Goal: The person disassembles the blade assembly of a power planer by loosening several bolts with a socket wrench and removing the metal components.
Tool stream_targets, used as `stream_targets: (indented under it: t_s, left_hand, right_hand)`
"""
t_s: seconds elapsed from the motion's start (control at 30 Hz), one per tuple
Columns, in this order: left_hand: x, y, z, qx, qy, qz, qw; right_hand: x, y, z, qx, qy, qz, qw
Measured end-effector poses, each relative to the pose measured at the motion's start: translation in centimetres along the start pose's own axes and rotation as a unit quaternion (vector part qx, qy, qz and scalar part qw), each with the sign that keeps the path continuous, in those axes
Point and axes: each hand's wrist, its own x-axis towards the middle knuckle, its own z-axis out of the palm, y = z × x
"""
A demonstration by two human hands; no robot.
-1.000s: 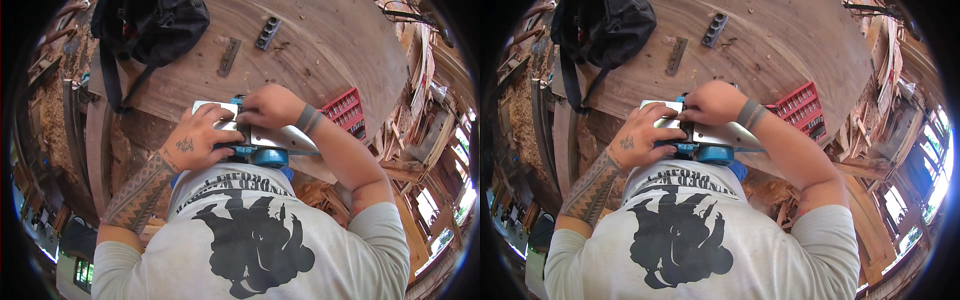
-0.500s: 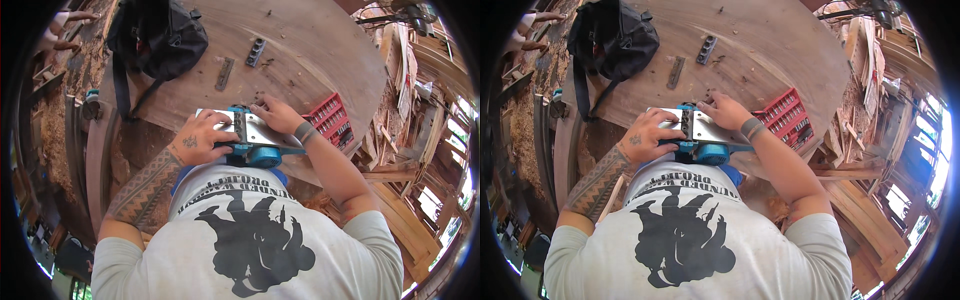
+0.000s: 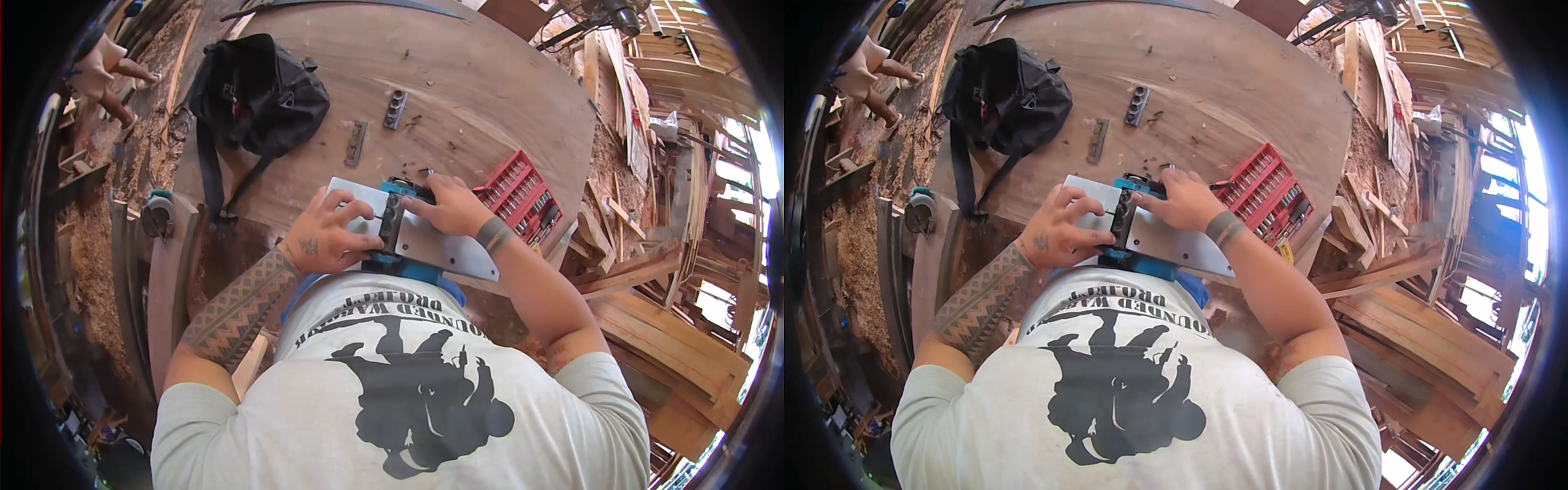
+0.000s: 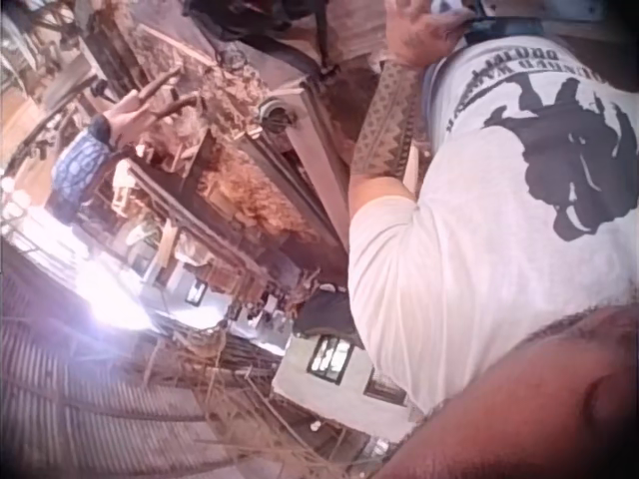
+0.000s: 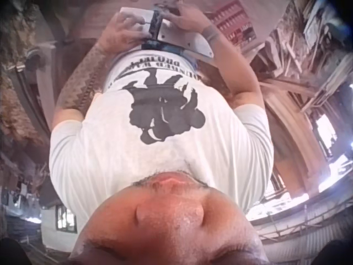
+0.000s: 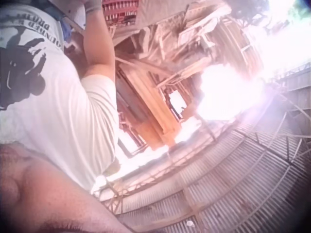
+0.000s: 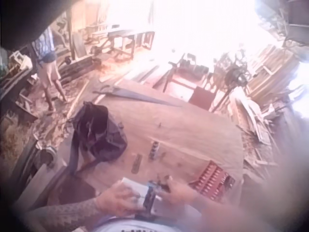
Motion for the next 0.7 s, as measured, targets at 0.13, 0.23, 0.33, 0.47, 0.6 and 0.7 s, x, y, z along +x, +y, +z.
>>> stream_targets:
  t_s: [0.13,0.23,0.33,0.47,0.6,0.7]
  left_hand:
    - [-1.6,0.2,1.4,0.076,0.067,0.081,0.992]
    - [-2.1,0.3,2.1,0.081,0.085,0.088,0.989]
    - [-2.4,0.2,2.1,0.097,0.086,0.089,0.988]
    - [-2.2,-0.4,1.3,0.09,0.051,0.095,0.99]
    - [-3.1,-0.9,1.0,0.055,0.03,0.073,0.995]
    - [-3.2,-0.5,0.8,0.056,0.025,0.068,0.996]
  right_hand:
    - [-2.5,-0.1,0.3,0.014,0.137,-0.062,0.989]
    - [-1.5,-0.2,0.3,0.087,0.122,-0.029,0.988]
    - [1.8,-1.2,-0.9,0.196,0.01,0.044,0.98]
    - [3.7,0.5,2.3,0.298,0.086,-0.072,0.948]
    - [2.6,-0.2,1.8,0.225,0.011,-0.084,0.971]
    - [2.3,-0.1,2.0,0.196,0.036,-0.099,0.975]
